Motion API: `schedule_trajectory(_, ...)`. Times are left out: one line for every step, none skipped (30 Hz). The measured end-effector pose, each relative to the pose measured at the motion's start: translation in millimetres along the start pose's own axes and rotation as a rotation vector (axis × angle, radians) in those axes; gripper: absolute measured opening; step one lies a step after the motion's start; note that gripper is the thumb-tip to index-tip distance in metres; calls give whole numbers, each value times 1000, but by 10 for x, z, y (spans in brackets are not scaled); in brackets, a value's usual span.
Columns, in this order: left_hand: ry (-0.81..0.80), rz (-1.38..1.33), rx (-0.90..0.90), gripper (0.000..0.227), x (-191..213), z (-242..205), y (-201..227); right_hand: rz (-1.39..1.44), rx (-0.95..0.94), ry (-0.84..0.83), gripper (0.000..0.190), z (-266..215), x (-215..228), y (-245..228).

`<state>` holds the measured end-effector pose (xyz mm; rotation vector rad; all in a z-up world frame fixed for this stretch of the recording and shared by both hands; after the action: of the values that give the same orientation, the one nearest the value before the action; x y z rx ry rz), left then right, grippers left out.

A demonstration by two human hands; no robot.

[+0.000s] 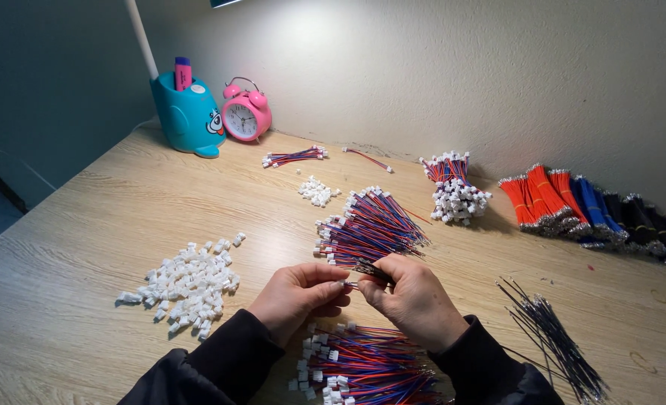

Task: The person inserts black wires into white plastic connectors on a wooden table. They handle bundles of red, blue, and black wires, repeatedly picking up a wire and inserting it into a connector.

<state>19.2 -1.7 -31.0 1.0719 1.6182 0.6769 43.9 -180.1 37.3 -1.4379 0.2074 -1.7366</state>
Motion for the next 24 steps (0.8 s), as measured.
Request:
schedule_trajectory(0, 1, 1, 22, -1, -3, 2, 0, -1, 1, 22, 1, 3, -16)
schedule_trajectory(-1, -4, 2, 21, -1, -5, 2, 13, -10, 5, 19, 1, 6, -29)
schedule_trajectory(-2, -9, 4, 21, -4, -7, 0, 24, -19, 10, 16, 0, 10, -40)
schedule_trajectory(-2, -9, 5, 21, -15, -17, 13, 24, -21, 10, 16, 1, 13, -40)
schedule_trajectory(6, 7, 11, 22, -21, -30, 26, 27, -43, 0, 16, 1, 8, -36)
schedule_trajectory(14, 23, 17, 23, -27, -43, 39, 31, -65, -9, 16, 2, 5, -32)
schedule_trajectory(14, 23, 18, 23, -19, -32, 27, 31, -67, -9, 16, 2, -6, -21)
schedule_trajectory(7, 12, 3, 22, -13, -22, 20, 14, -52, 3, 17, 2, -12, -13)
schedule_trajectory(0, 1, -11, 21, -12, -10, 11, -2, -38, 16, 19, 0, -16, -2)
schedule_trajectory(-1, 2, -9, 21, -14, -11, 8, -2, -41, 17, 19, -3, -10, -6)
schedule_trajectory(5, 14, -6, 22, -12, -12, 10, -1, -48, 6, 18, -3, -10, -11)
schedule_trajectory(11, 26, -3, 23, -11, -12, 12, -1, -55, -5, 18, -2, -9, -16)
schedule_trajectory(9, 28, -1, 23, -25, -27, 25, 0, -57, -3, 18, -5, -19, -10)
schedule_trajectory(20, 39, 9, 23, -35, -41, 35, -21, -67, -7, 16, -8, -30, -1)
schedule_trajectory(31, 50, 18, 23, -46, -54, 46, -42, -76, -11, 15, -9, -40, 8)
schedule_trajectory(29, 52, 19, 23, -36, -29, 25, -42, -78, -8, 15, -15, -40, 14)
schedule_trajectory(17, 67, -10, 21, -25, -8, 11, -38, -61, -3, 15, -20, -43, 11)
schedule_trajectory(5, 82, -39, 20, -13, 13, -4, -34, -43, 3, 16, -25, -48, 7)
schedule_trajectory(5, 83, -38, 20, -22, 3, 4, -33, -44, 3, 16, -29, -38, -18)
schedule_trajectory(12, 99, -49, 19, -29, -8, 15, -5, -74, -4, 14, -33, -32, -36)
schedule_trajectory(19, 114, -61, 18, -38, -14, 28, 23, -103, -10, 13, -34, -23, -53)
schedule_trajectory(18, 115, -60, 18, -47, -15, 25, 23, -104, -9, 13, -34, -24, -54)
schedule_trajectory(21, 128, -73, 18, -54, -17, 24, 25, -84, -16, 14, -36, -29, -61)
schedule_trajectory(24, 140, -85, 18, -60, -19, 21, 27, -64, -24, 16, -38, -35, -67)
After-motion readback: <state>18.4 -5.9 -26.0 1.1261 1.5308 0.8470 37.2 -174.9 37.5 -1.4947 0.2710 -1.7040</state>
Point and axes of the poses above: each hand's wrist, its own z-axis towards the middle knuckle, its own x-axis out of the back of the hand, y = z × x, the point moved 3 cm from there along z, towards the middle knuckle, and after that the axes turned 5 degrees about y, right-handed, at the moved point
